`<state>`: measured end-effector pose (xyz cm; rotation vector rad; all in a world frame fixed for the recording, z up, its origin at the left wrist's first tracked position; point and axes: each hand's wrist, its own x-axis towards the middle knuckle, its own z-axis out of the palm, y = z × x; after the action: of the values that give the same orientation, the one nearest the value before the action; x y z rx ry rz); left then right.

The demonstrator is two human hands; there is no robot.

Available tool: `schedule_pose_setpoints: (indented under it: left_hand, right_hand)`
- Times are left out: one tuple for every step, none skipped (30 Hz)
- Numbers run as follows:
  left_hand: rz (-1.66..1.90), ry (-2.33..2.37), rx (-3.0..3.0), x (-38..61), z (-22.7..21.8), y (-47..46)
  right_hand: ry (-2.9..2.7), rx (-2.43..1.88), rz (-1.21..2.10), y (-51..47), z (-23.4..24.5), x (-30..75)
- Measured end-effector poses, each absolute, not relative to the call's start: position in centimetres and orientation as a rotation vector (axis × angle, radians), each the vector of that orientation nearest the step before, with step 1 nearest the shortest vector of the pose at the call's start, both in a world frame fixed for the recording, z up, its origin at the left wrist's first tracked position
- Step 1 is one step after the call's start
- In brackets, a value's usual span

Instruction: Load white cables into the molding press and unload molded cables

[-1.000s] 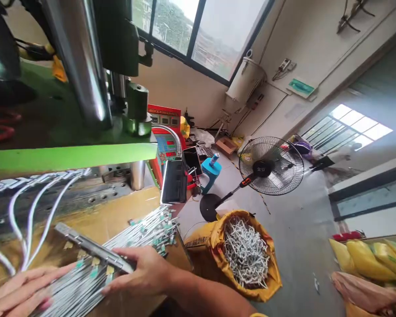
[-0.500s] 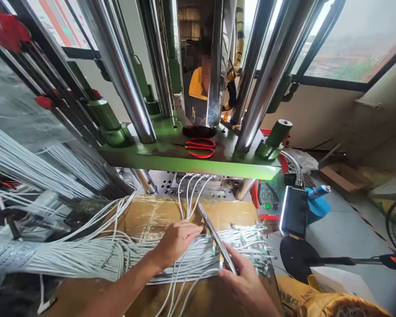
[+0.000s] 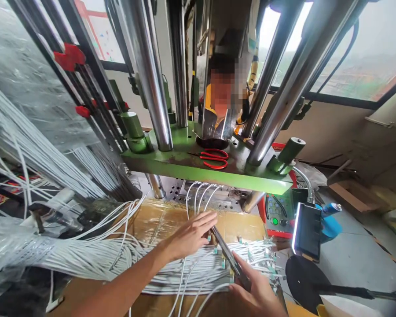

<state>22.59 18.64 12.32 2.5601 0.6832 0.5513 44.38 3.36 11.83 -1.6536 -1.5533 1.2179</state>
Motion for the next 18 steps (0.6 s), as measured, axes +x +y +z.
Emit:
schedule_pose_setpoints:
  left_hand:
    - [0.505,0.64,2.57,22.8,12.5,19.1]
    - [0.471,0.61,2.574,23.0,12.7,19.5]
    - [0.454,0.594,2.571,23.3,12.8,19.8]
    - [0.445,0.592,2.568,23.5,12.8,20.1]
    - [0.453,0.622,2.563,23.8,12.8,20.4]
    - [0.491,0.699,2.555,24.0,12.6,20.6]
    - [0.558,0.825,2.537,24.2,12.4,20.9]
    - [0.648,0.99,2.505,24.3,12.0,21.2]
    - [0.749,1.17,2.457,24.4,11.6,21.5]
    - [0.845,1.337,2.399,24.3,11.2,21.8]
    - [0.919,1.465,2.346,24.1,10.6,22.2]
    - [0.959,1.547,2.314,23.9,10.1,22.5]
    - [0.977,1.605,2.294,23.6,9.5,22.8]
    - [0.983,1.641,2.281,23.3,9.0,23.0]
    - [0.985,1.656,2.274,23.1,8.5,23.2]
    - [0.988,1.651,2.271,22.9,8.1,23.4]
    - [0.991,1.628,2.269,22.7,7.8,23.5]
    - [0.995,1.598,2.262,22.7,7.5,23.6]
  right_hand:
    - [-1.687,-1.778,1.117,3.7,12.3,45.1]
    - [-1.824,-1.908,0.978,4.3,12.9,45.7]
    - [-1.95,-2.01,0.812,5.2,13.8,46.1]
    - [-2.046,-2.058,0.637,6.5,14.8,46.2]
    - [-2.111,-2.048,0.477,8.2,15.7,46.1]
    - [-2.143,-1.991,0.345,10.3,16.6,45.7]
    - [-2.132,-1.906,0.238,12.8,17.2,45.0]
    - [-2.113,-1.85,0.18,15.5,17.6,44.2]
    - [-2.091,-1.824,0.141,18.4,17.8,43.3]
    - [-2.068,-1.809,0.115,21.2,17.7,42.3]
    - [-2.048,-1.796,0.102,23.8,17.5,41.4]
    - [-2.041,-1.775,0.102,26.0,17.2,40.5]
    - [-2.039,-1.752,0.105,27.8,16.8,39.7]
    - [-2.041,-1.729,0.113,28.9,16.5,38.9]
    - [-2.046,-1.707,0.121,29.4,16.2,38.3]
    - [-2.053,-1.688,0.129,29.3,16.0,37.9]
    - [-2.064,-1.671,0.135,28.5,15.8,37.7]
    - [-2.076,-1.656,0.141,27.3,15.8,37.6]
